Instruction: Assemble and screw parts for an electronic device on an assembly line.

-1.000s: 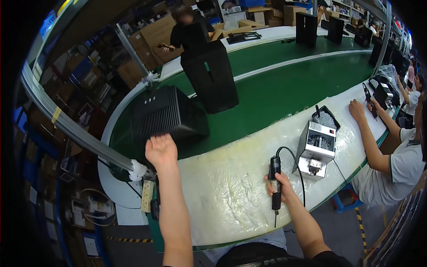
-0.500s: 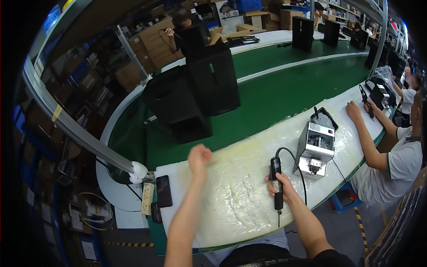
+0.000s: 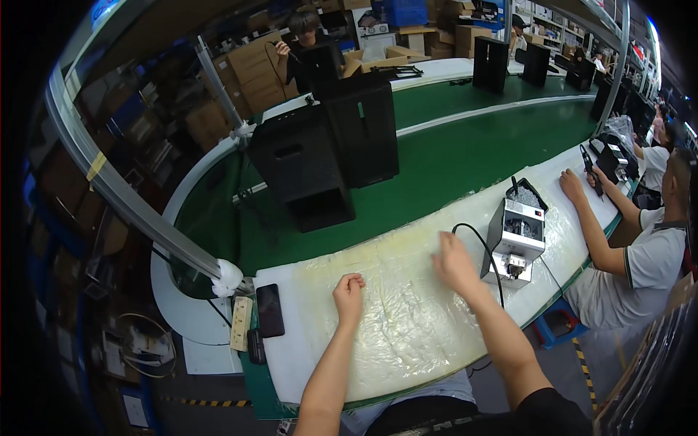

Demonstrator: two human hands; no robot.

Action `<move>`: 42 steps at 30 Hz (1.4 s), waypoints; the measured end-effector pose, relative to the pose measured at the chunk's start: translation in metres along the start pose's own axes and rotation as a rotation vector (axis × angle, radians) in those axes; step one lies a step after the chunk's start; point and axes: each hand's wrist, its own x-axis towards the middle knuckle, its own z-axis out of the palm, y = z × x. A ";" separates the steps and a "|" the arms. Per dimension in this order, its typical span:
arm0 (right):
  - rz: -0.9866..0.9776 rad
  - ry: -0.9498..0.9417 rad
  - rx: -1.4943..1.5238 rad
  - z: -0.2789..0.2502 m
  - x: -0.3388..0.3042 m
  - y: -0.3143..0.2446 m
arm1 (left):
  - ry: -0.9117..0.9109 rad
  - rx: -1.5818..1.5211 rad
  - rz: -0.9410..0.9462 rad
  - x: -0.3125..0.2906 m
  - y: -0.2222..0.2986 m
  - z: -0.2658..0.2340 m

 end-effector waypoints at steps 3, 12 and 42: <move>-0.057 -0.103 0.254 0.033 0.008 -0.049 | 0.001 -0.008 -0.011 0.000 0.001 0.000; 0.290 -0.033 0.954 0.168 0.025 -0.110 | 0.071 0.039 -0.031 0.001 0.025 0.002; 0.238 -0.037 0.832 0.176 0.022 -0.111 | 0.340 0.034 -0.038 0.019 0.018 0.019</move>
